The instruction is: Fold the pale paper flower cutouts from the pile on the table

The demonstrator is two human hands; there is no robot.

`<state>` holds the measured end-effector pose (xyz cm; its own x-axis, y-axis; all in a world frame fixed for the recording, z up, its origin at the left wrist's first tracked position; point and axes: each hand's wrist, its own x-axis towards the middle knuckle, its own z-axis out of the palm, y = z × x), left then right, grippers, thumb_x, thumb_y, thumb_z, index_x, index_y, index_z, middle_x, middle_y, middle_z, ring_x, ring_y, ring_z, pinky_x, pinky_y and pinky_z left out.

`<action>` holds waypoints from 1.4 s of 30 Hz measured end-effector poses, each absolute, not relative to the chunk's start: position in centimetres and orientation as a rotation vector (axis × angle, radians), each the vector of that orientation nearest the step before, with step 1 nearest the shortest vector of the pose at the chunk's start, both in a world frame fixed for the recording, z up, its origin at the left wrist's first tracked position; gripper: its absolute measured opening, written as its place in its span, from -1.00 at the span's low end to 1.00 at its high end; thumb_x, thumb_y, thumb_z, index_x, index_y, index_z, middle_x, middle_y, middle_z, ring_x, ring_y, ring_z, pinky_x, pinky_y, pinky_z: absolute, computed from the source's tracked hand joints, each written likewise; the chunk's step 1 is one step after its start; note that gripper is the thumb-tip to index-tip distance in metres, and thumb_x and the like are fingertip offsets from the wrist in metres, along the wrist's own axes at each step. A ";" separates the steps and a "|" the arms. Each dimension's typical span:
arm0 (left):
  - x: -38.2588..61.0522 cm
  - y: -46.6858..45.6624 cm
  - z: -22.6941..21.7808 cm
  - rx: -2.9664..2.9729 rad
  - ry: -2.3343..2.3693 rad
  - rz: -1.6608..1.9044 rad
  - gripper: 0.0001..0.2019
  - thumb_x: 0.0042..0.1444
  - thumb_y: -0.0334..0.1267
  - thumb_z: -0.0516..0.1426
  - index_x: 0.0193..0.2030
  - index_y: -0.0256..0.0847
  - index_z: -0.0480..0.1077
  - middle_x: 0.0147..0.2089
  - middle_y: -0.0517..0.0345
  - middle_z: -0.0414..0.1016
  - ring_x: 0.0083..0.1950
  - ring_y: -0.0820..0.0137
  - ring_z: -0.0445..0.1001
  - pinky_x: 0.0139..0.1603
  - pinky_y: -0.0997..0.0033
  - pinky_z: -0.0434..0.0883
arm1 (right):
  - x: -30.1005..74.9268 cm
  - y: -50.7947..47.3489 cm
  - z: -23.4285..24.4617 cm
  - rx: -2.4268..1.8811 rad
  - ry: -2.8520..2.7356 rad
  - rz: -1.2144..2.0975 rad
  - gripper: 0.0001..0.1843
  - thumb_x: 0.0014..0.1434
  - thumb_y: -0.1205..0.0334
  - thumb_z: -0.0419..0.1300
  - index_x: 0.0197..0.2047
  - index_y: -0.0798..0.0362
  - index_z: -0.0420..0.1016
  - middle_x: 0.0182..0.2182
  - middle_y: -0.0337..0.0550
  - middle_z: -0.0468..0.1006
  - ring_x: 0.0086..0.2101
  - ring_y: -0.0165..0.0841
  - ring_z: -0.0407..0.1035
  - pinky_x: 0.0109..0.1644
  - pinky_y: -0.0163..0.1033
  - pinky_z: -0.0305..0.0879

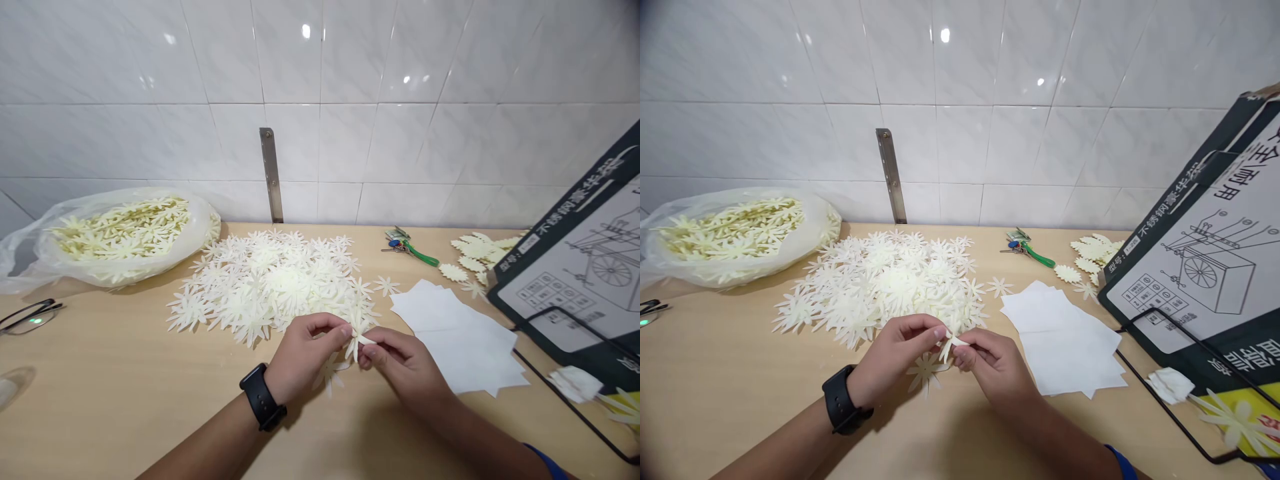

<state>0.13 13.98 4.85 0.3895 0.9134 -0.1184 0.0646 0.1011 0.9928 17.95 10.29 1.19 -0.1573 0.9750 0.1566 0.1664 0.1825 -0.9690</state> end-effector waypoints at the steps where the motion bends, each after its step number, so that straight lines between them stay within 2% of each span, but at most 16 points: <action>1: 0.1 14.0 4.8 1.336 0.997 0.816 -0.77 0.11 -0.16 0.17 -0.40 -0.31 0.50 -0.44 0.11 0.47 -0.39 0.44 0.38 -0.31 0.45 0.34 | 17.9 10.3 1.3 -1.137 -1.519 1.098 -0.72 0.27 0.10 0.12 -0.39 0.06 0.49 -0.47 -0.18 0.48 -0.39 -0.35 0.37 -0.25 -0.30 0.33; 4: 0.1 13.7 4.8 1.443 0.976 0.819 -0.76 0.14 -0.15 0.14 -0.34 -0.29 0.51 -0.36 0.07 0.52 -0.32 0.40 0.44 -0.25 0.43 0.37 | 17.7 10.2 1.6 -1.158 -1.496 1.105 -0.73 0.26 0.12 0.12 -0.40 0.06 0.47 -0.48 -0.19 0.47 -0.39 -0.36 0.37 -0.27 -0.32 0.34; 8: 0.4 13.2 4.5 1.655 0.949 0.877 -0.80 0.01 -0.19 0.27 -0.22 -0.20 0.53 -0.22 0.10 0.56 -0.18 0.34 0.49 -0.20 0.45 0.40 | 17.5 10.2 1.8 -1.194 -1.487 1.078 -0.75 0.25 0.15 0.12 -0.41 0.06 0.46 -0.48 -0.21 0.47 -0.40 -0.36 0.38 -0.29 -0.34 0.32; 12: 0.3 13.2 4.2 1.815 1.014 0.965 -0.88 0.15 -0.27 0.17 -0.28 -0.16 0.56 -0.27 0.15 0.57 -0.23 0.43 0.50 -0.27 0.51 0.39 | 17.6 10.2 1.7 -1.195 -1.579 0.988 -0.75 0.26 0.19 0.10 -0.44 0.06 0.43 -0.50 -0.22 0.44 -0.42 -0.36 0.35 -0.31 -0.34 0.28; 17: 0.1 13.0 4.3 1.967 0.904 0.985 -0.87 0.11 -0.26 0.22 -0.21 -0.15 0.56 -0.22 0.13 0.56 -0.23 0.43 0.49 -0.25 0.51 0.41 | 17.6 10.0 1.7 -1.203 -1.624 0.951 -0.77 0.26 0.21 0.08 -0.41 0.06 0.44 -0.46 -0.19 0.47 -0.39 -0.34 0.36 -0.29 -0.32 0.27; 21: 0.3 12.8 4.5 1.985 0.966 1.013 -0.86 0.17 -0.34 0.14 -0.32 -0.17 0.55 -0.31 0.16 0.55 -0.26 0.45 0.48 -0.23 0.50 0.39 | 17.5 10.0 1.9 -1.212 -1.668 0.918 -0.73 0.28 0.20 0.06 -0.45 0.05 0.39 -0.51 -0.23 0.41 -0.43 -0.37 0.31 -0.32 -0.32 0.23; 25: 0.5 12.9 4.9 1.696 1.077 0.955 -0.90 0.11 -0.29 0.17 -0.36 -0.24 0.50 -0.34 0.12 0.54 -0.30 0.41 0.48 -0.32 0.49 0.40 | 17.4 9.9 2.0 -1.214 -1.663 0.933 -0.73 0.28 0.18 0.06 -0.44 0.06 0.39 -0.51 -0.23 0.41 -0.43 -0.38 0.29 -0.33 -0.33 0.21; 30: 0.6 13.0 5.3 1.440 1.104 0.828 -0.84 0.01 -0.21 0.24 -0.39 -0.28 0.46 -0.38 0.10 0.53 -0.39 0.40 0.46 -0.36 0.45 0.38 | 17.5 10.0 2.2 -1.191 -1.653 0.973 -0.72 0.28 0.17 0.05 -0.44 0.06 0.40 -0.51 -0.23 0.41 -0.43 -0.38 0.30 -0.32 -0.33 0.23; 34: 0.7 13.0 5.1 1.458 1.052 0.825 -0.87 -0.03 -0.26 0.27 -0.45 -0.27 0.44 -0.42 0.12 0.52 -0.35 0.36 0.49 -0.30 0.43 0.40 | 17.6 10.0 2.2 -1.164 -1.650 1.005 -0.71 0.29 0.16 0.02 -0.41 0.07 0.42 -0.49 -0.20 0.43 -0.41 -0.36 0.32 -0.31 -0.32 0.25; 42: 0.5 13.0 4.8 1.798 1.017 0.882 -0.90 0.11 -0.29 0.19 -0.42 -0.20 0.45 -0.36 0.17 0.51 -0.28 0.41 0.45 -0.28 0.46 0.35 | 17.7 10.0 2.4 -1.175 -1.628 1.050 -0.70 0.29 0.16 0.03 -0.45 0.06 0.40 -0.50 -0.20 0.42 -0.41 -0.35 0.32 -0.29 -0.30 0.27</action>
